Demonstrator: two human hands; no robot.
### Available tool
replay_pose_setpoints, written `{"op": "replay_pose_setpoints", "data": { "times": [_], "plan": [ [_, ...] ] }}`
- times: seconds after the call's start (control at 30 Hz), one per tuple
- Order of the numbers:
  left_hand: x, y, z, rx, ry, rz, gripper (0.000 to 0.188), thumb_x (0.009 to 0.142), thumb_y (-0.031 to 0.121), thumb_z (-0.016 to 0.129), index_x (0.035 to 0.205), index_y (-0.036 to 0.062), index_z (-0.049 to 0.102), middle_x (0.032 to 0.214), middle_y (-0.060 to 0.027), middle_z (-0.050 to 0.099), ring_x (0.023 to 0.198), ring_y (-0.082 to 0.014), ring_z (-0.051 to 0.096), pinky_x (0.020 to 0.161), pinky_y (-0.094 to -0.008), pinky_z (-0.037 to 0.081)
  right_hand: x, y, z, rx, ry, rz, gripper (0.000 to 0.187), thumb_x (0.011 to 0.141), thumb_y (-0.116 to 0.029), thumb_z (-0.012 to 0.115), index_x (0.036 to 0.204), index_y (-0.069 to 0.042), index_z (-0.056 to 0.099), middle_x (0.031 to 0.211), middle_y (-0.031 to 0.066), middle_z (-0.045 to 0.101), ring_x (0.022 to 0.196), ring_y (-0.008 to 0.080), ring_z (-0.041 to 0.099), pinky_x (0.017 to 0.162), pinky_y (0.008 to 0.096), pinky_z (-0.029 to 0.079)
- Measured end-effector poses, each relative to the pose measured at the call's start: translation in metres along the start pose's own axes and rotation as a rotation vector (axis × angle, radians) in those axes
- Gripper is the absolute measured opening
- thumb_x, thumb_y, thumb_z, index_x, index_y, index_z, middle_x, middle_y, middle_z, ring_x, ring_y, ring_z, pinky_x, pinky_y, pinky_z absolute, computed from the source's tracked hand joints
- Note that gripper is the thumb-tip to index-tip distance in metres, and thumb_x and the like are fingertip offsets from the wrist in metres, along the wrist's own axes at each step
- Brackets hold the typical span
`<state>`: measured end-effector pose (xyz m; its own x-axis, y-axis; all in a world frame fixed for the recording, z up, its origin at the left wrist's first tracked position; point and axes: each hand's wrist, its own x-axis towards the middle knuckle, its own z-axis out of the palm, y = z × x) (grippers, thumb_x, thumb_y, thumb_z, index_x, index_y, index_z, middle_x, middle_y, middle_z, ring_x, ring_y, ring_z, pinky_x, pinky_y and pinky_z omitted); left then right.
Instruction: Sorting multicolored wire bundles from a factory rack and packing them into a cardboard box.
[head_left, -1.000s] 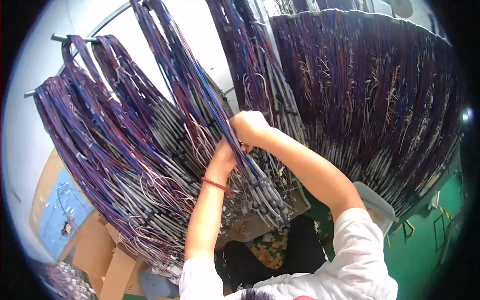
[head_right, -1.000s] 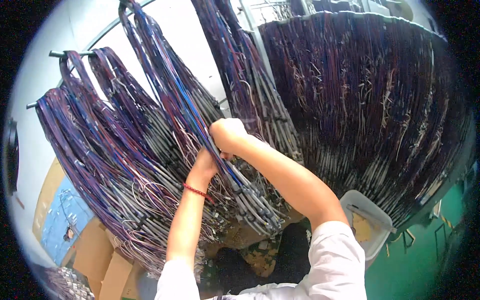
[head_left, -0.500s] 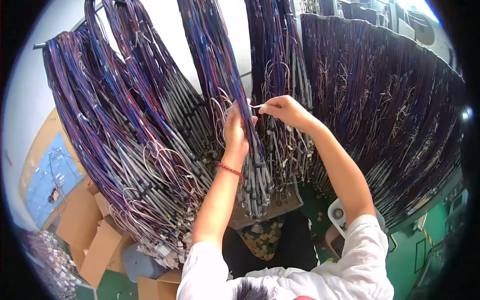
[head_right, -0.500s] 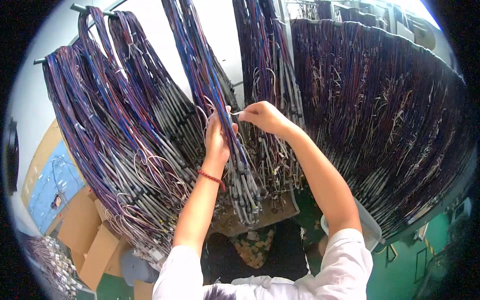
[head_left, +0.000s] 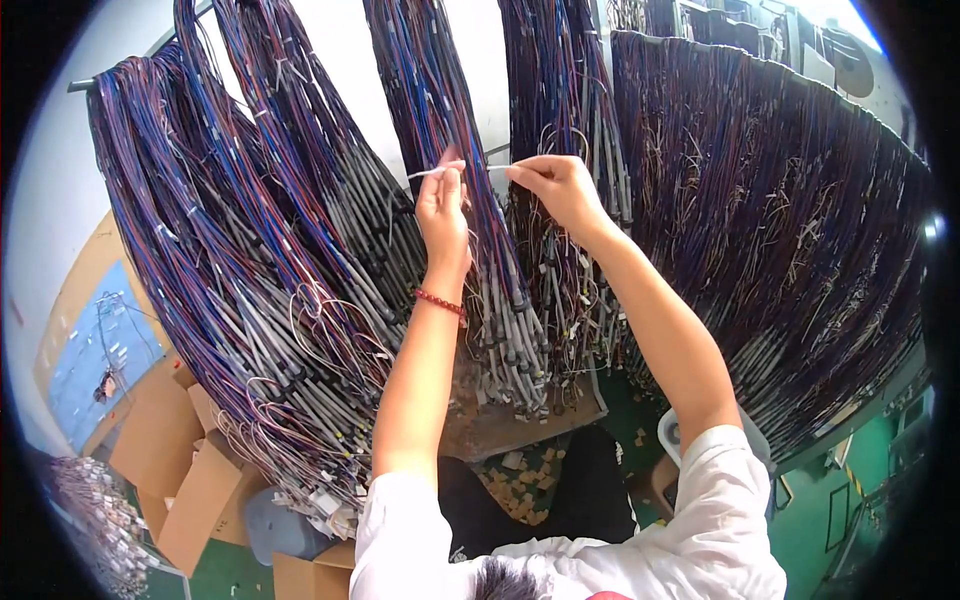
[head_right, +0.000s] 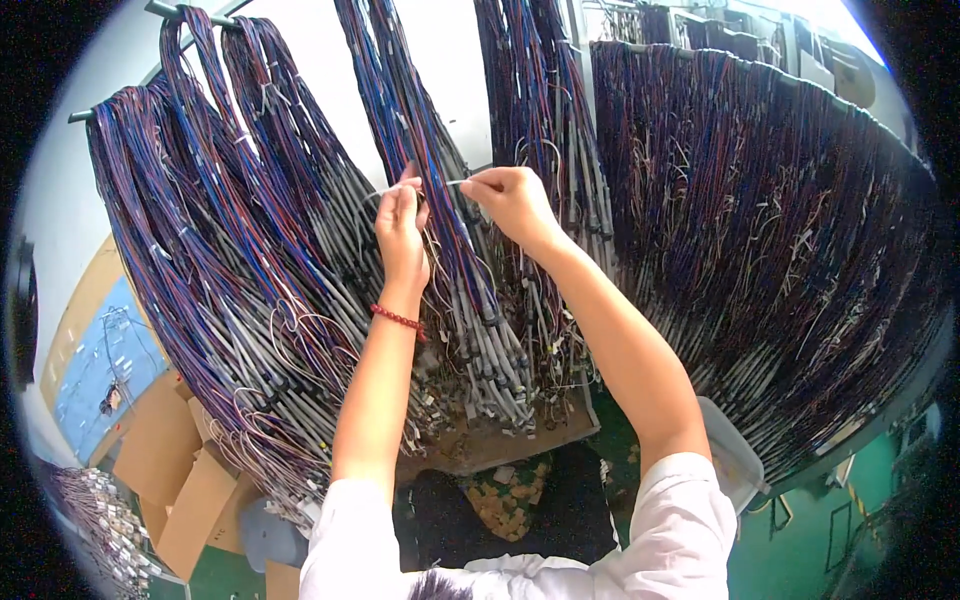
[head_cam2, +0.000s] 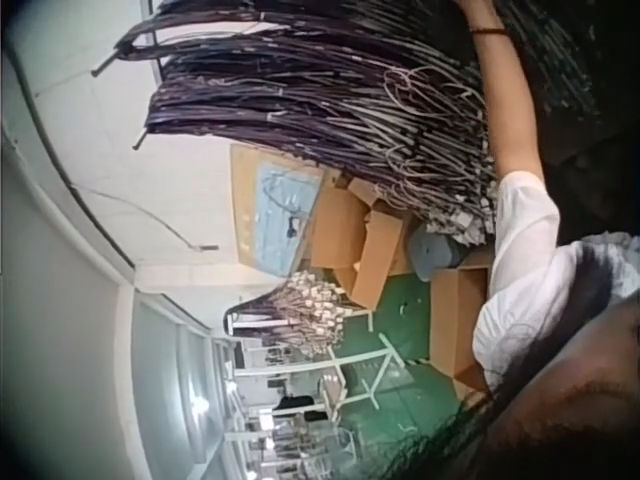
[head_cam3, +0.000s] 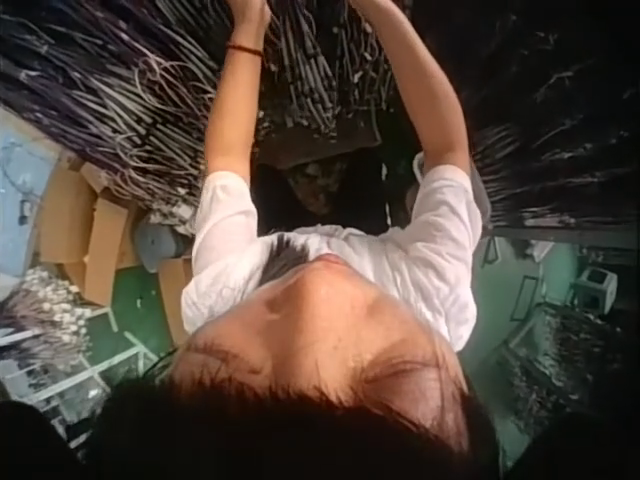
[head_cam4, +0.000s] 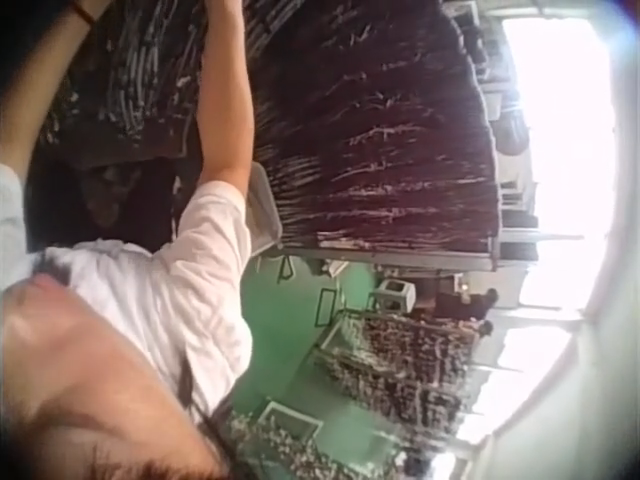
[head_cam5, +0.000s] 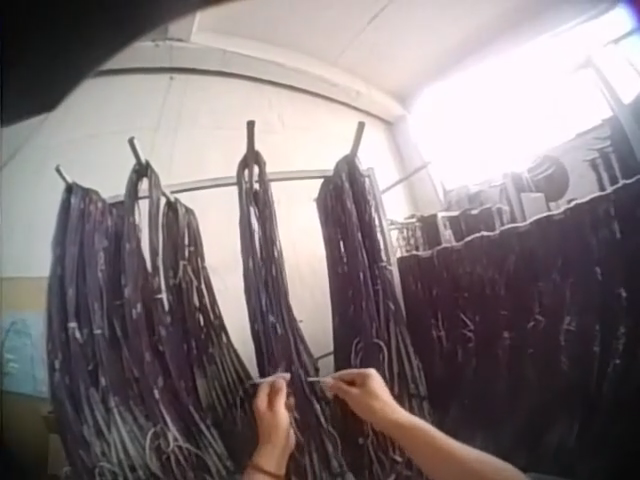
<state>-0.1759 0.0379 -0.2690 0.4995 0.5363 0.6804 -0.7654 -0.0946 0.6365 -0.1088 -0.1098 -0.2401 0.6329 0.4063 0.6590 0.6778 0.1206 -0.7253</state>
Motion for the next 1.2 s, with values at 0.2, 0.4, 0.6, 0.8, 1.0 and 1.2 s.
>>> {"op": "replay_pose_setpoints", "data": {
  "times": [0.2, 0.4, 0.6, 0.8, 1.0, 1.2],
  "plan": [
    [0.029, 0.028, 0.007, 0.076, -0.107, 0.158, 0.022, 0.096, 0.018, 0.05, 0.098, -0.0015, 0.061, 0.082, -0.0053, 0.065, 0.081, -0.0116, 0.059, 0.083, -0.0246, 0.044, 0.009, -0.021, 0.005, -0.166, 0.21, -0.273, 0.017, 0.078, -0.02, 0.069, 0.085, -0.005, 0.071, 0.072, 0.0124, 0.065, 0.061, 0.0228, 0.062, 0.058, 0.0306, 0.046],
    [0.057, 0.056, 0.026, 1.097, -0.296, 0.606, 0.016, 0.084, 0.014, 0.052, 0.086, 0.0035, 0.064, 0.073, -0.0144, 0.064, 0.07, -0.0359, 0.059, 0.07, -0.0429, 0.046, 0.022, -0.048, 0.007, -0.21, 0.236, -0.49, 0.014, 0.079, -0.013, 0.068, 0.086, -0.002, 0.071, 0.066, 0.0081, 0.058, 0.056, 0.0144, 0.053, 0.053, 0.0269, 0.041],
    [0.051, 0.054, 0.017, 1.091, -0.517, 0.599, 0.02, 0.086, 0.015, 0.048, 0.081, 0.0007, 0.06, 0.086, -0.0177, 0.061, 0.085, -0.0343, 0.058, 0.079, -0.0425, 0.045, 0.034, -0.056, 0.01, -0.231, 0.193, -0.42, 0.018, 0.078, -0.016, 0.068, 0.084, 0.001, 0.07, 0.07, 0.0077, 0.063, 0.06, 0.0119, 0.056, 0.055, 0.0266, 0.043],
    [0.07, 0.081, -0.001, 0.681, -0.566, 0.046, 0.016, 0.084, 0.01, 0.062, 0.094, -0.0005, 0.069, 0.079, -0.0048, 0.068, 0.074, -0.0099, 0.062, 0.071, -0.024, 0.049, 0.059, -0.037, 0.007, 0.747, -0.323, -0.114, 0.045, 0.088, -0.023, 0.054, 0.124, 0.004, 0.05, 0.111, 0.0125, 0.061, 0.097, 0.016, 0.059, 0.088, 0.0329, 0.045],
    [0.08, 0.102, -0.007, 1.102, -0.726, 0.425, 0.017, 0.077, 0.004, 0.064, 0.092, 0.0065, 0.071, 0.083, -0.0087, 0.069, 0.074, -0.0182, 0.067, 0.069, -0.0268, 0.052, 0.065, -0.014, 0.032, 0.748, -0.309, 0.02, 0.037, 0.084, -0.001, 0.049, 0.12, 0.007, 0.053, 0.118, 0.0167, 0.058, 0.101, 0.0202, 0.061, 0.09, 0.0319, 0.048],
    [0.087, 0.104, -0.006, 1.557, -0.617, 1.197, 0.013, 0.077, 0.007, 0.059, 0.091, 0.0083, 0.061, 0.088, -0.0078, 0.066, 0.07, -0.0224, 0.065, 0.059, -0.0323, 0.052, 0.074, -0.025, 0.022, 0.804, -0.253, -0.117, 0.031, 0.084, 0.0, 0.044, 0.109, 0.004, 0.062, 0.107, 0.0141, 0.064, 0.093, 0.0188, 0.064, 0.084, 0.0295, 0.05]
  ]
}}
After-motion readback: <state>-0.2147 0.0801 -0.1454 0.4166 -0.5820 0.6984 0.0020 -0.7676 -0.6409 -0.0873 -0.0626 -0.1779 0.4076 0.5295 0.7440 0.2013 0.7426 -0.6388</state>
